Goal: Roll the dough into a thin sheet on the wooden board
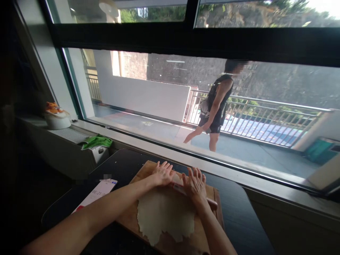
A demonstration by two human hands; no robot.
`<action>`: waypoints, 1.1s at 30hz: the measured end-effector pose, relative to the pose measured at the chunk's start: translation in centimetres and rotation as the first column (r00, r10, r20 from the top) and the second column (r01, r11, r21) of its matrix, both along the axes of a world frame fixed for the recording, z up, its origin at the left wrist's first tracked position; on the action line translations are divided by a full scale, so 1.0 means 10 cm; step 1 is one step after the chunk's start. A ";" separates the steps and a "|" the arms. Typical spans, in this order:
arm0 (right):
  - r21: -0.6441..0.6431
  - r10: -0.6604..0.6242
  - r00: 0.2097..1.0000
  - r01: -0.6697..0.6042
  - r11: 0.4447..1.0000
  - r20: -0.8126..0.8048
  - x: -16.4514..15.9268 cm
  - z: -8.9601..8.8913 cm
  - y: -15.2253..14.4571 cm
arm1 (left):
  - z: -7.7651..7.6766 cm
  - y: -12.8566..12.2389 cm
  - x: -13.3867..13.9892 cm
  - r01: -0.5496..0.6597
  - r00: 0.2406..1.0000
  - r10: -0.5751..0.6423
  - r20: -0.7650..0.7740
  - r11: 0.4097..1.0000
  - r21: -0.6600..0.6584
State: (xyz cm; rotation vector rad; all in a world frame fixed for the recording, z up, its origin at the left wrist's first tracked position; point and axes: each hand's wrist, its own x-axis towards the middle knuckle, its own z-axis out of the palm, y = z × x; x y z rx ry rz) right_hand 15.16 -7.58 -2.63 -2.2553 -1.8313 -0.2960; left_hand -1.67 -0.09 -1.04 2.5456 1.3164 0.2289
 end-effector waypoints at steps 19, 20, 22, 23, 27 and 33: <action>-0.207 0.051 0.990 -0.077 0.975 -0.130 -0.09 -0.04 -0.14 | -0.18 0.04 -0.10 0.142 0.987 -0.141 -0.078 0.990 0.010; -0.201 0.102 0.988 -0.124 0.972 -0.120 -0.11 -0.08 -0.21 | -0.22 -0.02 -0.16 0.175 0.982 -0.173 -0.079 0.985 0.016; -0.179 0.136 0.986 -0.153 0.972 -0.101 -0.13 -0.11 -0.23 | -0.25 -0.05 -0.20 0.186 0.980 -0.185 -0.074 0.982 0.009; -0.173 0.108 0.989 -0.125 0.977 -0.101 -0.12 -0.08 -0.17 | -0.23 -0.01 -0.18 0.155 0.985 -0.155 -0.075 0.988 -0.010; -0.214 -0.148 0.976 0.111 0.970 -0.162 -0.05 0.15 0.27 | -0.05 0.30 0.09 -0.069 0.993 0.060 -0.101 0.994 -0.088; -0.310 -0.020 0.978 -0.046 0.950 -0.206 -0.11 0.07 -0.04 | -0.15 0.06 -0.10 0.044 0.996 -0.047 -0.077 0.998 -0.042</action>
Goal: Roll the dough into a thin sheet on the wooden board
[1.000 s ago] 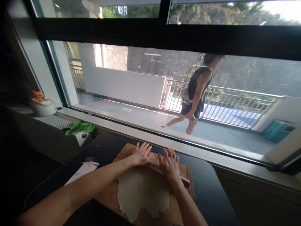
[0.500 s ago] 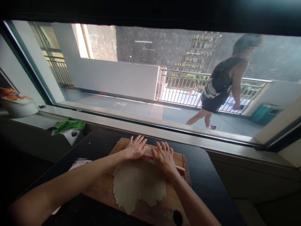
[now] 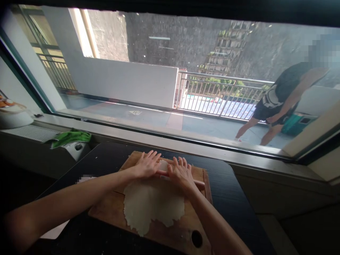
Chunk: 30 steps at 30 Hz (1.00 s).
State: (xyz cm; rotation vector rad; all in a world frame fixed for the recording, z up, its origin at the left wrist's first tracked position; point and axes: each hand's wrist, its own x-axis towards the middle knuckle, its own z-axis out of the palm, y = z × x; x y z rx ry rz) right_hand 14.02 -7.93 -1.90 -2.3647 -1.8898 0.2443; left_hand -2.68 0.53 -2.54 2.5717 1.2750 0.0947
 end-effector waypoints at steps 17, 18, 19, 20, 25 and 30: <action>0.123 0.134 0.987 -0.145 0.982 0.092 0.01 -0.12 -0.13 | -0.10 -0.06 -0.11 0.047 0.999 -0.050 0.021 0.992 0.116; 0.183 0.129 0.984 -0.151 0.972 0.126 0.01 -0.10 -0.10 | -0.10 -0.03 -0.08 0.020 1.000 -0.022 0.021 0.994 0.109; 0.238 0.098 0.984 -0.131 0.962 0.149 0.03 -0.07 0.00 | -0.07 0.05 -0.03 -0.029 0.999 0.028 0.016 0.996 0.090; 0.281 0.051 0.986 -0.095 0.955 0.157 0.05 -0.02 0.12 | -0.04 0.15 0.04 -0.089 0.996 0.089 0.007 0.994 0.063; 0.147 -0.167 0.984 0.157 0.977 0.059 0.14 0.13 0.57 | 0.09 0.44 0.26 -0.234 0.972 0.226 0.068 0.961 0.145; 0.082 0.097 0.991 -0.104 0.991 0.090 0.04 -0.05 0.00 | -0.13 -0.03 -0.06 0.004 0.998 -0.012 0.054 0.990 0.142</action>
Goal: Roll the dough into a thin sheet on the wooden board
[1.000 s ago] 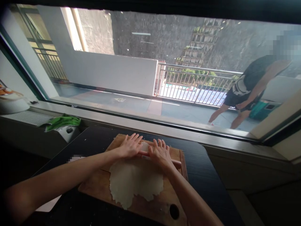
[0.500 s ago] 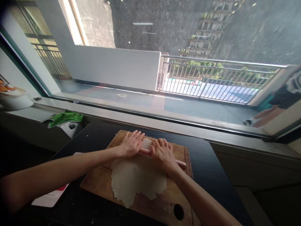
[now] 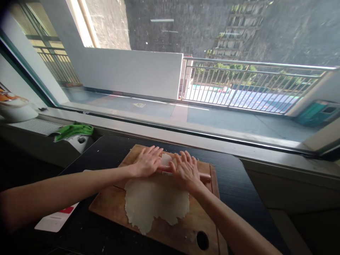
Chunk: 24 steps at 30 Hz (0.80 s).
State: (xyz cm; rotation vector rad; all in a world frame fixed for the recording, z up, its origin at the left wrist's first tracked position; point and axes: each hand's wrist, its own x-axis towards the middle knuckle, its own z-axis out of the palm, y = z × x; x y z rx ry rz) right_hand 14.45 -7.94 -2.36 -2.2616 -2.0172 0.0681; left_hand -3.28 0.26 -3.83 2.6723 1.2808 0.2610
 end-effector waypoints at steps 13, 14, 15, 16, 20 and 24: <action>0.084 -0.134 0.990 0.137 0.987 -0.037 0.14 0.05 0.49 | 0.11 0.43 0.21 -0.085 0.983 0.044 0.180 0.969 0.230; 0.081 -0.078 0.996 0.080 0.993 -0.031 0.10 0.01 0.35 | 0.06 0.31 0.13 -0.020 0.985 -0.020 0.170 0.972 0.232; 0.077 -0.014 1.000 0.015 0.997 -0.013 0.06 -0.02 0.21 | 0.01 0.20 0.06 0.041 0.985 -0.078 0.155 0.973 0.228; 0.105 0.032 0.999 -0.032 0.994 0.009 0.03 -0.05 0.11 | -0.02 0.10 0.00 0.094 0.983 -0.126 0.134 0.971 0.221; 0.117 -0.010 1.000 0.010 0.993 -0.001 0.02 -0.01 0.18 | -0.02 0.11 0.02 0.073 0.994 -0.083 0.076 0.989 0.130; 0.178 -0.129 0.989 0.139 0.974 -0.066 0.13 0.10 0.57 | 0.12 0.46 0.23 -0.080 0.997 0.080 0.004 0.996 0.024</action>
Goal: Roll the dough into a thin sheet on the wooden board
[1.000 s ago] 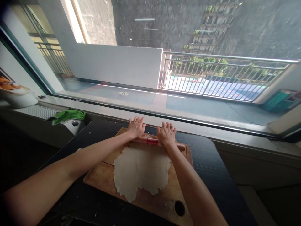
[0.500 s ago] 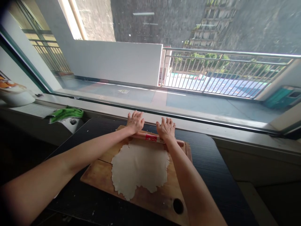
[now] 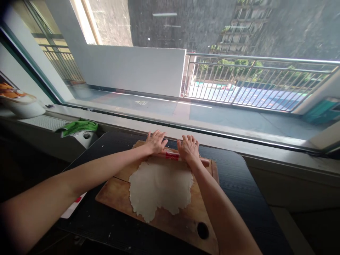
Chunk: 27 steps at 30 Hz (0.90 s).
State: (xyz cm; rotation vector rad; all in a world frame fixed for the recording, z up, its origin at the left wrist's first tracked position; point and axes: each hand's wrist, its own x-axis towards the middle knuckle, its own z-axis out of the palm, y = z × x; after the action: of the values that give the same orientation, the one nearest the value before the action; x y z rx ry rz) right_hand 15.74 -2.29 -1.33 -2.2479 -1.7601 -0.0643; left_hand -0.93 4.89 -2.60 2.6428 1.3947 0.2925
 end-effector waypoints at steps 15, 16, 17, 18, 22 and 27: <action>-0.310 0.156 0.975 -0.101 0.945 0.156 -0.20 0.17 -0.35 | -0.01 -0.34 -0.15 0.174 0.975 -0.194 0.104 0.969 0.175; -0.300 0.156 0.975 -0.103 0.948 0.158 -0.21 0.16 -0.40 | -0.02 -0.37 -0.18 0.218 0.967 -0.236 0.093 0.961 0.170; -0.287 0.151 0.976 -0.102 0.953 0.157 -0.21 0.15 -0.44 | -0.03 -0.40 -0.21 0.249 0.961 -0.265 0.084 0.954 0.165; -0.272 0.145 0.978 -0.100 0.957 0.151 -0.21 0.13 -0.47 | -0.05 -0.43 -0.24 0.262 0.958 -0.277 0.078 0.952 0.160; -0.235 0.124 0.986 -0.096 0.967 0.109 -0.18 0.07 -0.42 | -0.07 -0.37 -0.18 0.231 0.968 -0.242 0.064 0.963 0.141; -0.305 0.008 1.000 -0.005 0.952 0.009 -0.07 0.13 0.09 | 0.05 0.04 0.06 0.007 0.999 -0.008 0.045 1.000 0.025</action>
State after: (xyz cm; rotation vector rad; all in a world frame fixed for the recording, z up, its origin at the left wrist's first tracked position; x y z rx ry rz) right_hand 15.05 -1.42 -0.04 -2.4531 -1.8939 0.2128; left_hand -0.33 5.26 -2.12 2.6431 1.3759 0.3690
